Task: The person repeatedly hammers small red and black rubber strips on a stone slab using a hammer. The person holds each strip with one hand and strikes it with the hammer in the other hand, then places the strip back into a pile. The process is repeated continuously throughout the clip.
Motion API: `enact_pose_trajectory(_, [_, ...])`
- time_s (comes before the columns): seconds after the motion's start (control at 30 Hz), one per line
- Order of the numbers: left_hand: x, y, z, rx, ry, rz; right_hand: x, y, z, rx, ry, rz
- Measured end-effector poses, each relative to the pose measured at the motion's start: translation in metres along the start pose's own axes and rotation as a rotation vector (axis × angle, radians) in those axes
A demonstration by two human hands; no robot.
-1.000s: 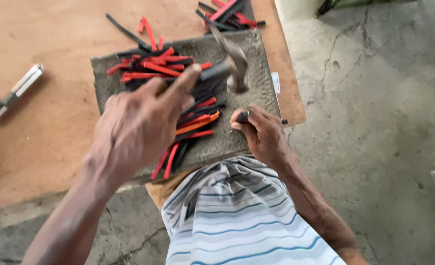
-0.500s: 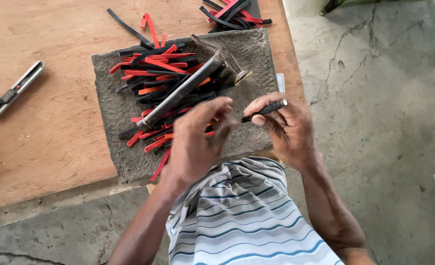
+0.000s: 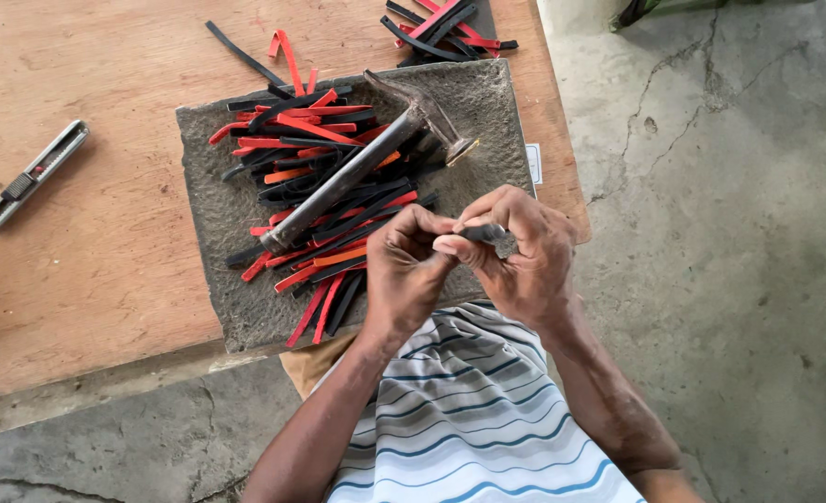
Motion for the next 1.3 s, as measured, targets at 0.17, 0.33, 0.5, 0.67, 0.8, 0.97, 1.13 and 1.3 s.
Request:
enact_pose_trajectory(0.17, [-0.002,0.009,-0.004,0.024,-0.088,0.23,-0.022,-0.001,-0.002,-0.012,0.201,-0.456])
enact_pose_trajectory(0.33, [-0.012,0.013,-0.01,0.064,-0.134,0.201,-0.015,-0.021,0.007,-0.087,0.081,-0.621])
enact_pose_trajectory(0.5, [-0.025,0.019,-0.013,0.097,-0.129,0.1,-0.008,-0.047,0.017,-0.166,-0.023,-0.572])
enact_pose_trajectory(0.67, [-0.037,0.018,-0.034,0.149,-0.089,-0.166,-0.018,-0.062,0.031,-0.222,-0.026,-0.577])
enact_pose_trajectory(0.8, [-0.06,0.032,-0.078,0.22,0.067,-0.261,-0.045,-0.039,0.02,-0.18,0.082,-0.567])
enact_pose_trajectory(0.97, [-0.125,0.036,-0.124,0.122,0.5,-0.797,-0.069,-0.016,0.016,-0.117,0.242,-0.503])
enact_pose_trajectory(1.13, [-0.123,0.035,-0.094,0.385,0.48,-1.134,-0.088,-0.011,0.013,-0.088,0.348,-0.537])
enact_pose_trajectory(1.3, [-0.089,0.029,-0.063,0.513,0.386,-1.306,-0.084,-0.01,0.009,-0.1,0.287,-0.492])
Point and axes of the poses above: each hand's wrist, its own z-axis away from the middle knuckle, its own y-axis out of the palm, x = y × z, the point moved 10 cm from there along -z, towards the middle knuckle, and after that the axes turned 14 degrees about y, right-handed, at the moved point
